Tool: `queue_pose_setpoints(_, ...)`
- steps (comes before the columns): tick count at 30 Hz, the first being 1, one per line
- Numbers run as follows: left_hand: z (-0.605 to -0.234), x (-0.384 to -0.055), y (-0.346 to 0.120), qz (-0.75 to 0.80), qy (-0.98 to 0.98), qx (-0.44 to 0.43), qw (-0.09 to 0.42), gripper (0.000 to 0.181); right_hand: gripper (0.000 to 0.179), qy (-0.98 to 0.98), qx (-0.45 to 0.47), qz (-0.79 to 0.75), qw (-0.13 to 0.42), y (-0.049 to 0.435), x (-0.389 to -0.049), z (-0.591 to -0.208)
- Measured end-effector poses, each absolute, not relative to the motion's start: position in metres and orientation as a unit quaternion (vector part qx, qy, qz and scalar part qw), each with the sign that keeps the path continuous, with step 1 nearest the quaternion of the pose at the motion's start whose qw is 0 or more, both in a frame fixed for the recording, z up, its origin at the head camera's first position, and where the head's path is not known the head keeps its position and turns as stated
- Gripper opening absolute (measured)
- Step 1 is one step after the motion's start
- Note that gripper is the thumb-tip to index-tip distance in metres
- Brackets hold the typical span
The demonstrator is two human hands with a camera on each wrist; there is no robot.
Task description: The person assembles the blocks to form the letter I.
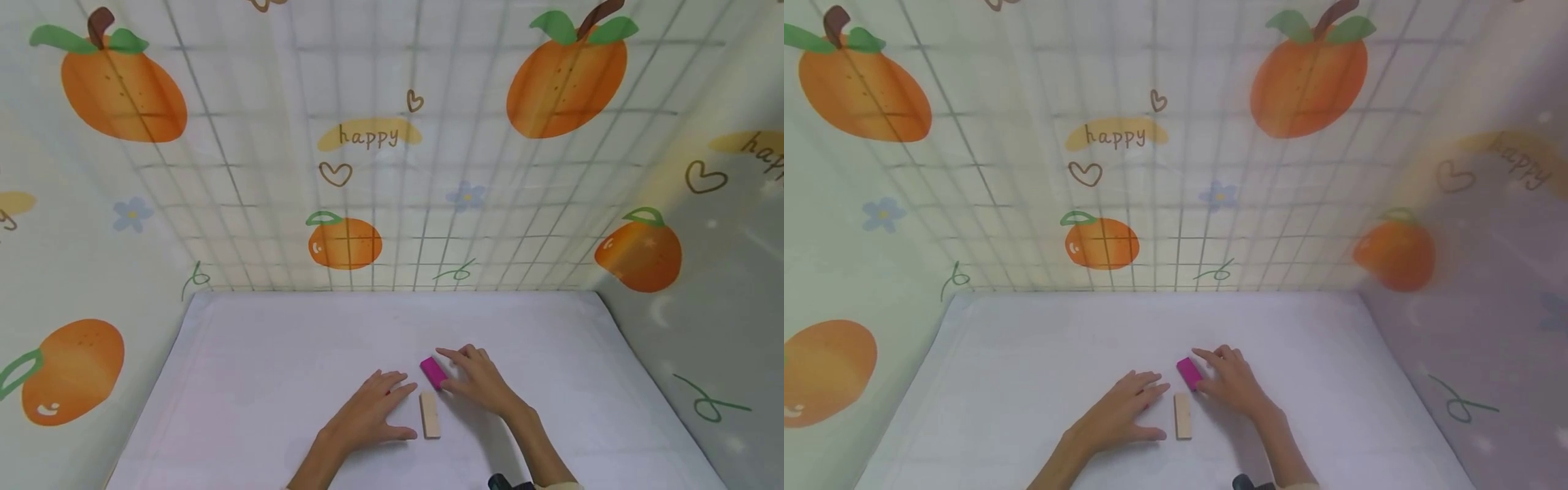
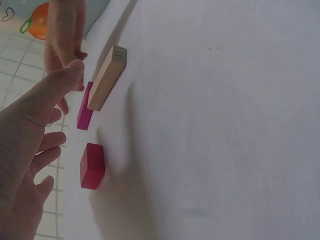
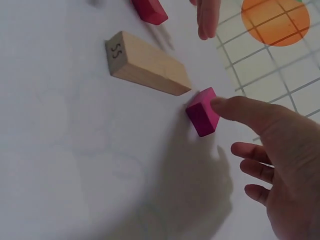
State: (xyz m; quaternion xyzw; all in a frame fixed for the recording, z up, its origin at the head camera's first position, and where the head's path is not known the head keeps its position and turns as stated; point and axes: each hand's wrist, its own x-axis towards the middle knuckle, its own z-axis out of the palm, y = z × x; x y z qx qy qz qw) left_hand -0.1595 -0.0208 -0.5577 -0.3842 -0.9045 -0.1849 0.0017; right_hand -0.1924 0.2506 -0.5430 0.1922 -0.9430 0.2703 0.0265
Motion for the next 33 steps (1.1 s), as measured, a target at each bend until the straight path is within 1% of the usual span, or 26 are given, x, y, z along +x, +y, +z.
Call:
queue_pose_setpoints(7, -0.565, -0.162, -0.012, -0.191, -0.908, -0.372, -0.022, 0.079, 0.070, -0.952, 0.175, 0.249, -0.034, 0.249, -0.202, -0.540)
queue_pose_setpoints(11, -0.567, -0.161, -0.009, -0.184, -0.911, -0.368, -0.029, 0.077, 0.071, -0.957, 0.178, 0.224, -0.054, 0.248, -0.206, -0.539)
queue_pose_setpoints(18, -0.568, -0.161, -0.005, -0.180, -0.909, -0.375, 0.000, 0.074, 0.065, -0.955, 0.213, 0.197, -0.062, 0.248, -0.213, -0.537)
queue_pose_setpoints(24, -0.571, -0.163, 0.001, -0.175, -0.904, -0.389, 0.035, 0.071, 0.063, -0.953, 0.219, 0.200, -0.068, 0.251, -0.215, -0.536)
queue_pose_setpoints(29, -0.574, -0.163, 0.005, -0.165, -0.909, -0.381, 0.027, 0.072, 0.061, -0.954, 0.209, 0.204, -0.069, 0.251, -0.215, -0.537)
queue_pose_setpoints(33, -0.575, -0.162, 0.009, -0.159, -0.917, -0.365, 0.014, 0.078, 0.058, -0.952, 0.212, 0.213, -0.057, 0.252, -0.215, -0.542)
